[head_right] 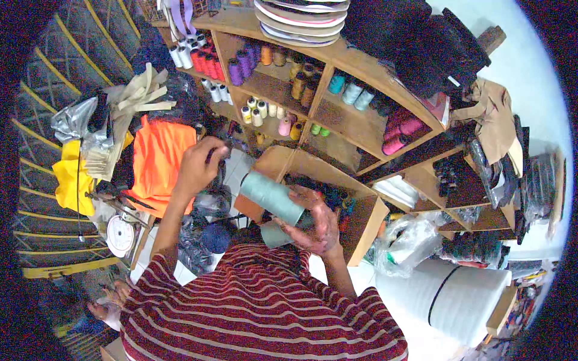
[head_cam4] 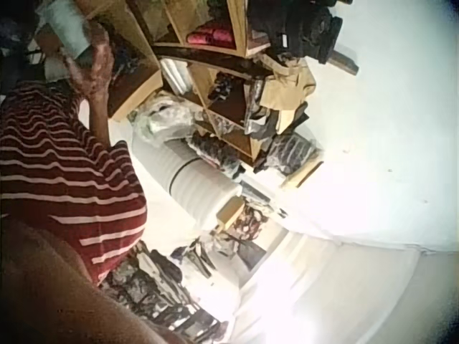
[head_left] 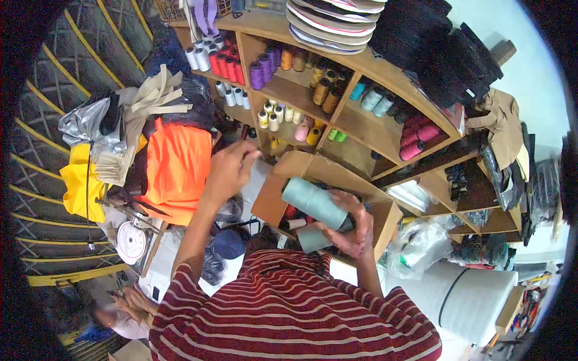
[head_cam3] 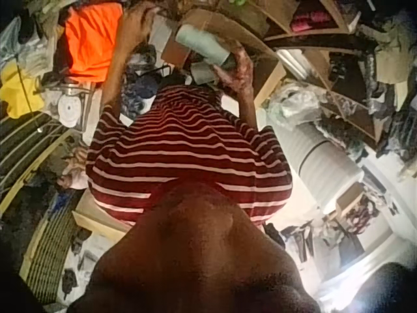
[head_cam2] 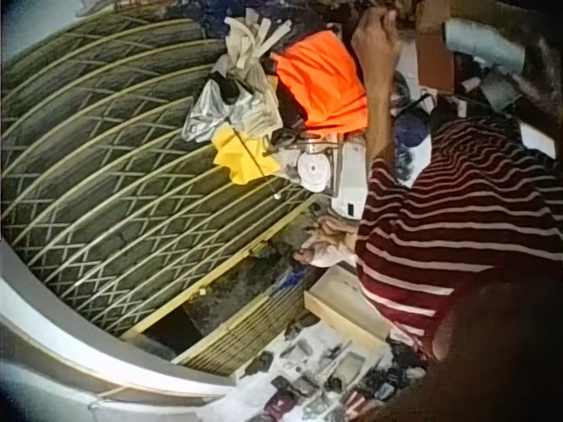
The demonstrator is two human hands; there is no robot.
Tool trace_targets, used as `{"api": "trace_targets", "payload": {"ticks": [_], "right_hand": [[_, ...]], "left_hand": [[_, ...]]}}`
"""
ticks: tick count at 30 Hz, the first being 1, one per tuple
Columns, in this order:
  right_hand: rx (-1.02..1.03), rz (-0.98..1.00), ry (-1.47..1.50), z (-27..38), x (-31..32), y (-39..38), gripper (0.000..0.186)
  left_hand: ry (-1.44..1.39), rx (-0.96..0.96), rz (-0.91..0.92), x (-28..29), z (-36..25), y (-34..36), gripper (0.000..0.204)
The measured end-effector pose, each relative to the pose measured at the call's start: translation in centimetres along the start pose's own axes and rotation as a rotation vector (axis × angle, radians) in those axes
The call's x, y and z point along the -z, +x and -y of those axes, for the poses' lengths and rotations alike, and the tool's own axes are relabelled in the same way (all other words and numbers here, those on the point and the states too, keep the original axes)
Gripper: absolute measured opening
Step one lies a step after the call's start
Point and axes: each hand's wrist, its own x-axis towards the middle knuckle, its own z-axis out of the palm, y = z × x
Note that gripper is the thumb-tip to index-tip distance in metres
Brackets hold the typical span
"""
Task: The person sorts through a cardboard box filled with various colored thread spools. They pick up spools of different colors, including red, yellow, white, light blue, green, and blue, inspecting them briefly before placing them onto a wooden shelf. The person handles the spools one by one, organizing them into the available compartments on the shelf.
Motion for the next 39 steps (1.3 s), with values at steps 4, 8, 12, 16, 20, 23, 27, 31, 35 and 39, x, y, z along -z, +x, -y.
{"api": "trace_targets", "payload": {"ticks": [4, 8, 12, 16, 20, 23, 27, 31, 35, 39], "right_hand": [[-0.057, -0.102, 0.232, -1.1, -1.3, -0.7, 0.058], [-0.239, -0.177, 0.424, -1.8, -3.2, -1.4, 0.055], [-0.551, -0.190, 0.887, 0.2, -4.2, -0.6, 0.050], [-0.566, -0.102, 0.851, -1.3, -5.7, -2.1, 0.042], [-0.760, -0.222, 1.119, -1.6, -6.4, -3.3, 0.037], [-0.966, -0.340, 1.256, -1.8, -7.1, -4.1, 0.037], [-1.323, -0.308, 1.854, -4.0, -6.9, -7.7, 0.063], [-1.262, -0.295, 1.887, -6.3, -5.7, -9.7, 0.068], [-1.029, -0.332, 1.645, -7.9, -2.3, -8.4, 0.066], [-0.771, -0.303, 1.495, -11.2, 0.3, -8.5, 0.069]], "left_hand": [[0.202, 0.222, 0.134, -2.1, 5.5, -1.9, 0.013], [-0.275, 0.053, 0.204, -3.4, 3.4, -4.0, 0.065], [-1.055, 0.134, 0.374, -5.3, -1.6, -6.2, 0.080], [-1.390, 0.347, 0.197, -8.9, -7.0, -7.0, 0.058], [-1.373, 0.458, 0.144, -10.0, -8.4, -6.2, 0.045], [-1.274, 0.433, 0.159, -10.6, -8.1, -5.9, 0.049], [-1.134, 0.385, 0.104, -12.7, -5.7, -4.9, 0.051], [-1.117, 0.371, 0.138, -13.8, -5.2, -2.2, 0.048], [-1.071, 0.259, 0.200, -17.2, -5.6, 2.7, 0.050], [-0.574, 0.121, 0.204, -24.6, -3.2, 11.1, 0.058]]}}
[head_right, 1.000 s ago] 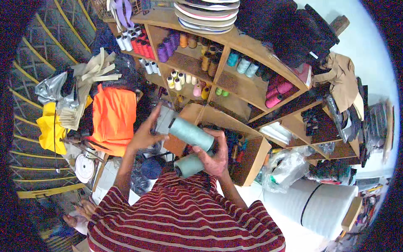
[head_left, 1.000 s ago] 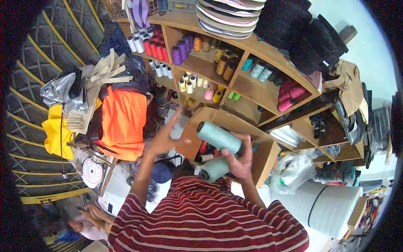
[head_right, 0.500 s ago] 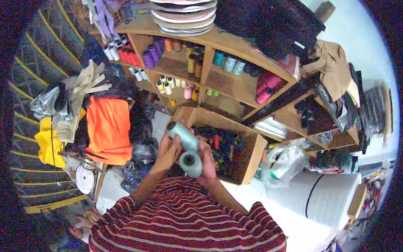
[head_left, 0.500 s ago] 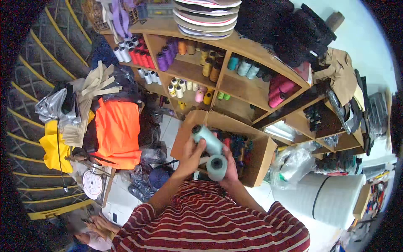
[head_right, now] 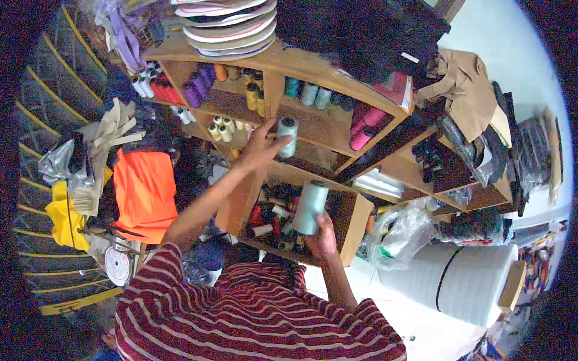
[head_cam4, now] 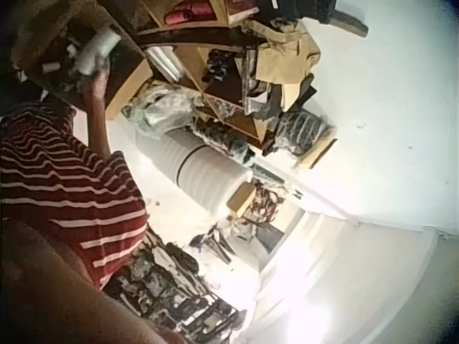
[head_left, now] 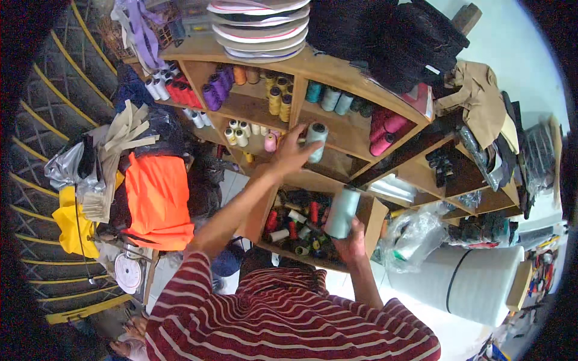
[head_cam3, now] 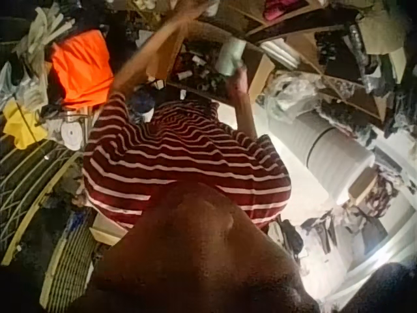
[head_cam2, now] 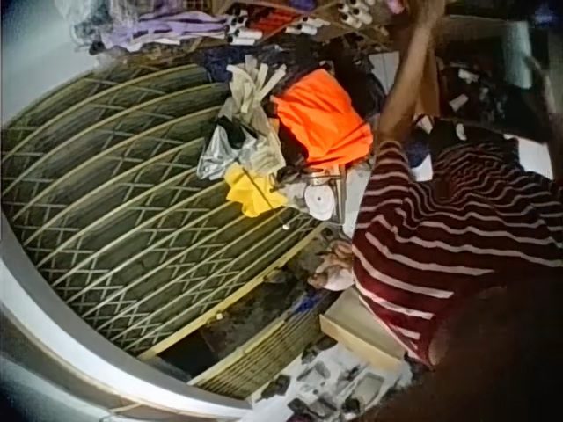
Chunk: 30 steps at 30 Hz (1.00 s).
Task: The person sorts through a cardboard box filled with various colored thread spools. They pick up spools of different colors, including red, yellow, white, light blue, green, and blue, inspecting them briefly before placing them onto a wooden shelf. The person handles the spools one by one, organizing them into the available compartments on the shelf.
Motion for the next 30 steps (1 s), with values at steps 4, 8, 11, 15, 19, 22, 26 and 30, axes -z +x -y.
{"api": "trace_targets", "payload": {"ticks": [4, 8, 11, 15, 19, 22, 26, 30], "right_hand": [[0.086, -0.098, -0.180, 1.4, 1.0, 0.4, 0.074], [0.118, -0.107, -0.384, 1.4, 0.7, -0.8, 0.078], [0.133, -0.112, -0.272, 0.0, 1.5, -1.5, 0.075], [0.121, -0.176, -0.275, -0.6, 2.9, -1.7, 0.075], [0.163, -0.166, -0.355, 0.4, 2.3, -0.9, 0.071], [0.218, -0.181, -0.654, 1.3, 2.4, 1.0, 0.069], [0.280, -0.101, -0.608, 2.4, 1.8, 5.0, 0.065], [0.394, -0.159, -0.671, 2.0, 4.8, 13.7, 0.063]], "left_hand": [[-0.041, 0.003, 0.088, -2.1, -0.2, 6.6, 0.065], [0.173, -0.192, -0.152, -5.1, 3.3, 10.1, 0.064], [0.227, -0.065, -0.072, -5.4, 4.7, 12.2, 0.064], [0.247, -0.246, -0.152, -7.6, 5.6, 13.1, 0.061], [0.141, -0.279, -0.227, -8.2, 5.9, 13.4, 0.058], [0.248, -0.248, -0.250, -8.0, 6.1, 13.2, 0.061], [0.308, -0.098, -0.122, -7.8, 6.6, 12.9, 0.069], [0.114, -0.344, -0.343, -7.2, 6.9, 8.0, 0.060]]}}
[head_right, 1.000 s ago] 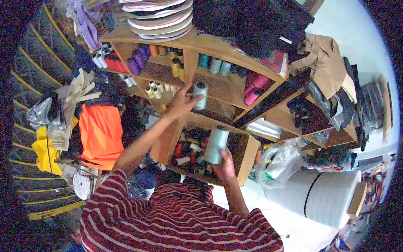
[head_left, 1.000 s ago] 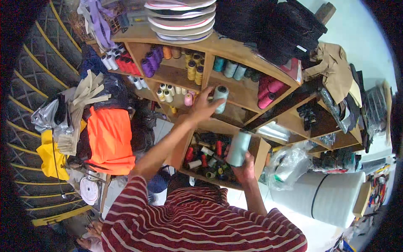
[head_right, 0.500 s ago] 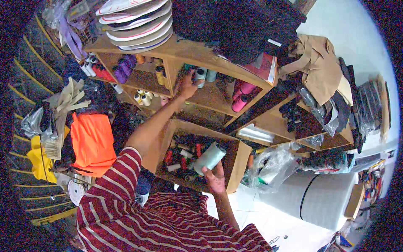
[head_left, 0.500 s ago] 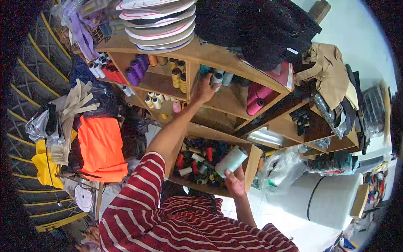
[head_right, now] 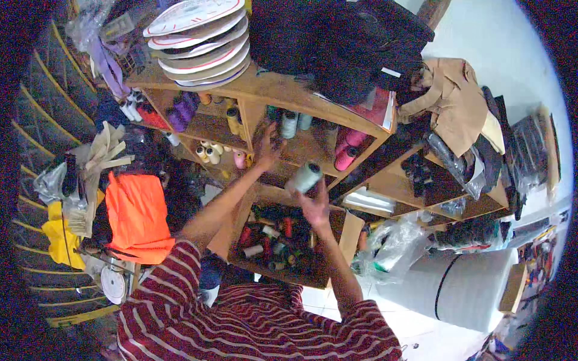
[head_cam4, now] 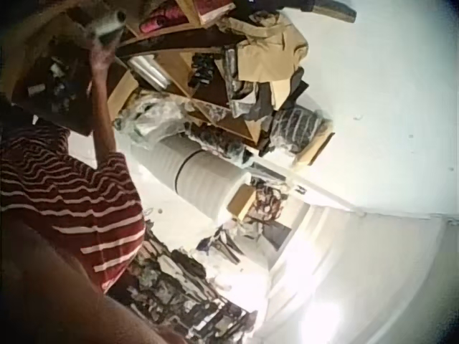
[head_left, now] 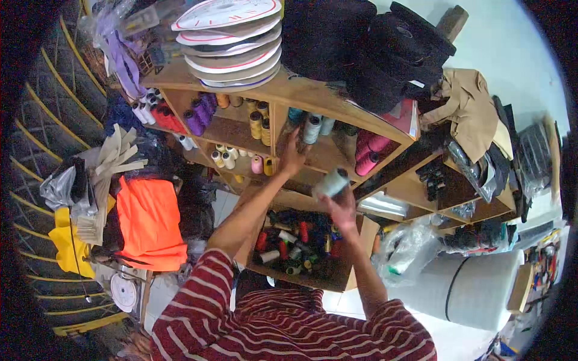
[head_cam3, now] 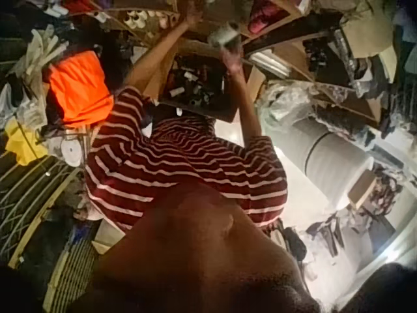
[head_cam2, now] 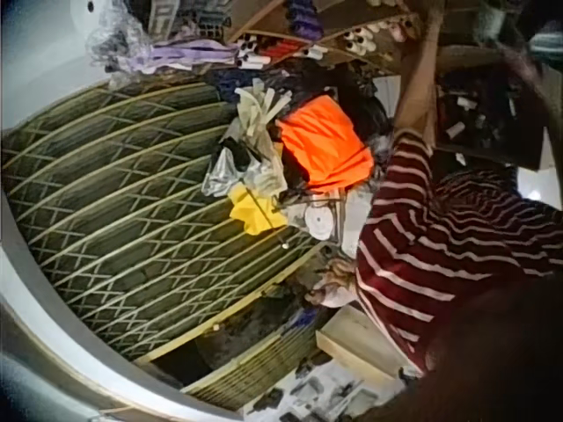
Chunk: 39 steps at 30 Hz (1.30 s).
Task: The person sorts through a cardboard box filled with various colored thread spools. They pick up spools of different colors, including red, yellow, white, light blue, green, and blue, inspecting them briefly before placing them onto a wooden shelf. The person handles the spools one by one, organizing them into the available compartments on the shelf.
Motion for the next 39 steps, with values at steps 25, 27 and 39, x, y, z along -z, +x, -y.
{"api": "trace_targets", "payload": {"ticks": [25, 27, 39], "right_hand": [[0.453, -0.262, -0.222, -19.4, 1.4, 21.5, 0.069], [0.487, -0.309, -0.134, -22.2, 4.0, 23.0, 0.069], [0.088, -0.083, -0.547, -12.2, 0.6, -3.6, 0.053]], "left_hand": [[0.168, 0.811, 0.439, 22.5, -9.4, -34.9, 0.024], [0.009, 0.799, 0.403, 20.8, -10.8, -32.8, 0.021], [0.005, 0.661, 0.514, 17.8, -8.7, -38.0, 0.022]]}}
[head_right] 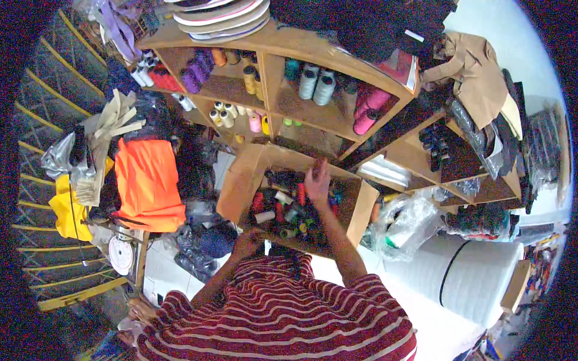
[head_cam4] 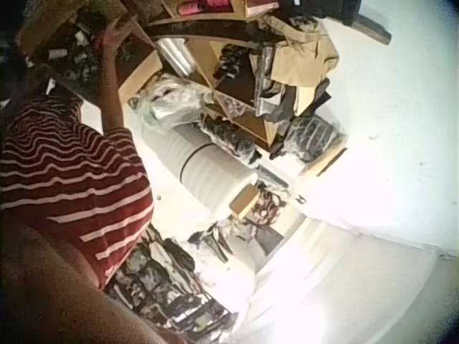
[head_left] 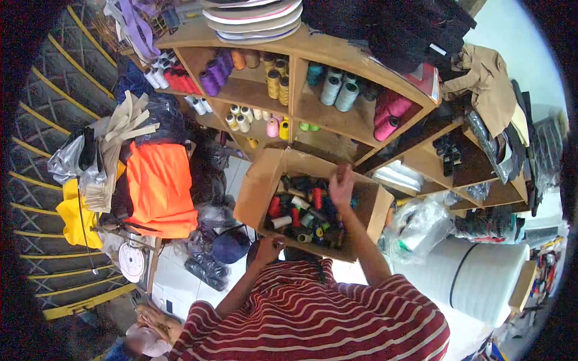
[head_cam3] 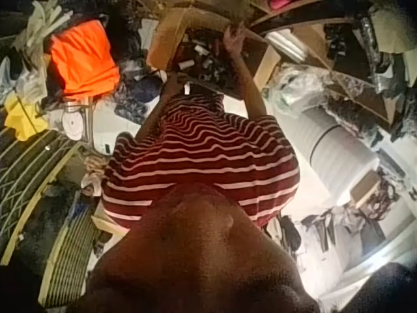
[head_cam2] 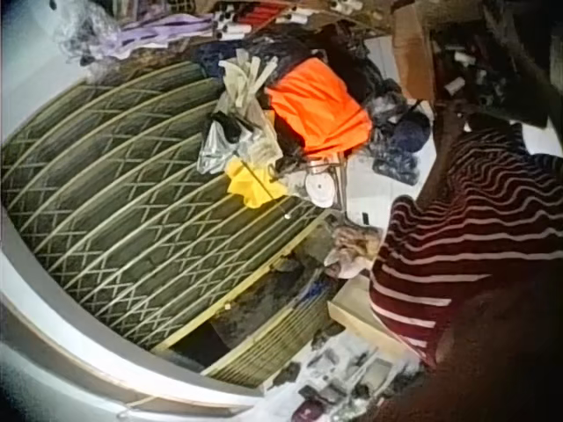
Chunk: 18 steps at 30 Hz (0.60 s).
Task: The person sorts through a cardboard box filled with various colored thread spools. They pick up spools of different colors, including red, yellow, white, light blue, green, and blue, inspecting them briefly before placing them onto a wooden shelf. The person handles the spools one by one, organizing them into the available compartments on the shelf.
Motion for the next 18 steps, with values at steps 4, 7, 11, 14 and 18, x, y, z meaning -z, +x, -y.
{"api": "trace_targets", "payload": {"ticks": [4, 7, 11, 14, 18], "right_hand": [[-0.355, 0.575, -0.154, -5.4, -0.1, -12.9, 0.053], [-0.531, 0.922, -0.333, -9.7, 0.3, -18.7, 0.053], [-0.629, 0.970, -0.421, -12.9, 0.7, -20.0, 0.053], [-0.660, 0.895, -0.434, -14.4, 1.0, -19.1, 0.054], [-0.681, 0.810, -0.441, -16.4, 1.0, -18.0, 0.054]], "left_hand": [[0.135, -0.096, -0.003, -3.2, 5.3, -0.6, 0.040], [0.096, 0.036, 0.155, -3.8, 6.6, -0.5, 0.038], [0.222, 0.028, 0.074, -4.2, 6.5, -0.5, 0.028], [0.208, 0.001, 0.027, -4.1, 6.0, -0.6, 0.023], [0.150, -0.081, -0.060, -2.8, 1.6, -0.1, 0.018]]}}
